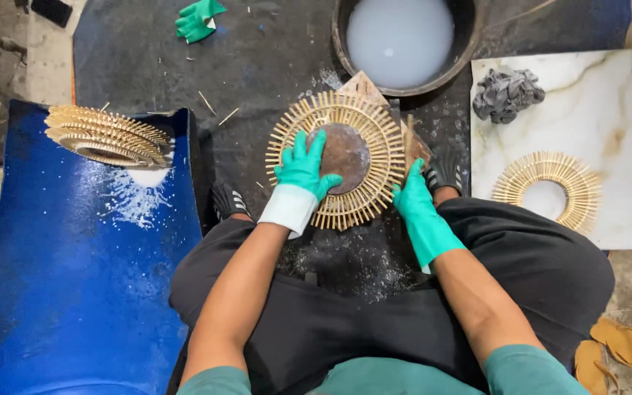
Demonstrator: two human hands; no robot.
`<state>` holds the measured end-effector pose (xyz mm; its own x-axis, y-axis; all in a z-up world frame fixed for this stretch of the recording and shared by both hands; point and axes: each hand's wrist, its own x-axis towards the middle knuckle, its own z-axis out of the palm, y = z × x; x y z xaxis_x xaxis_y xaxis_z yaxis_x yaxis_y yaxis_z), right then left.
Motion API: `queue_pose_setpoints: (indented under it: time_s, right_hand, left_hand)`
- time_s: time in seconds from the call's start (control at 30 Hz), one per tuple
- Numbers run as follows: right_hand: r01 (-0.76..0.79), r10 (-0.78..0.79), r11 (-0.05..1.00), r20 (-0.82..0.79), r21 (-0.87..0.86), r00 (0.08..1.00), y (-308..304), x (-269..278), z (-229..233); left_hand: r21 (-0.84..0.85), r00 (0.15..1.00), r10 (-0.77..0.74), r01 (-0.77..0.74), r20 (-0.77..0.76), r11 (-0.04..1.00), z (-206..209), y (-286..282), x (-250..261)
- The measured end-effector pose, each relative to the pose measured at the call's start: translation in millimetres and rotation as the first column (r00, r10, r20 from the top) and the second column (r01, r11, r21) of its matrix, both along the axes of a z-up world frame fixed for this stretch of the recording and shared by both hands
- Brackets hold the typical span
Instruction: The recorder is using a metal tool and a brush to clean or refine the slats of circular wooden fan-like objects.
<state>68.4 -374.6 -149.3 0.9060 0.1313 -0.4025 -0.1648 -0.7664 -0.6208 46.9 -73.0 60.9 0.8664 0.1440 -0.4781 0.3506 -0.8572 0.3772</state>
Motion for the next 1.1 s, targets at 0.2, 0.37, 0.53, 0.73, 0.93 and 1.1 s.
queue_pose_setpoints:
  time_s: [0.2,0.37,0.53,0.73,0.93,1.1]
  right_hand:
    - [0.030,-0.035,0.998,0.087,0.050,0.996,-14.3,-8.1,40.9]
    - [0.589,-0.474,0.775,-0.406,0.228,0.781,-11.1,25.6,154.3]
    - [0.613,-0.329,0.515,-0.522,0.599,0.787,9.1,20.4,300.9]
    - [0.414,0.026,0.646,-0.560,0.642,0.828,10.3,-14.6,326.3]
    - [0.262,0.155,0.709,-0.506,0.655,0.848,61.8,-32.8,344.9]
    - [0.026,0.062,0.840,-0.144,0.542,0.988,59.2,-15.4,346.9]
  left_hand:
    - [-0.024,0.997,-0.074,0.074,-0.005,0.997,2.7,5.0,-1.7]
    - [-0.049,0.980,-0.179,0.184,0.088,0.982,3.7,19.6,3.1]
    - [-0.061,0.977,-0.191,0.197,0.094,0.978,1.8,12.7,4.1]
    - [-0.649,0.874,0.375,-0.093,0.311,0.755,5.5,-23.3,10.3]
    - [-0.955,0.861,0.442,-0.295,-0.251,0.034,11.9,-18.2,12.9]
    - [-0.948,0.813,0.511,-0.319,-0.278,-0.007,50.3,4.8,14.1]
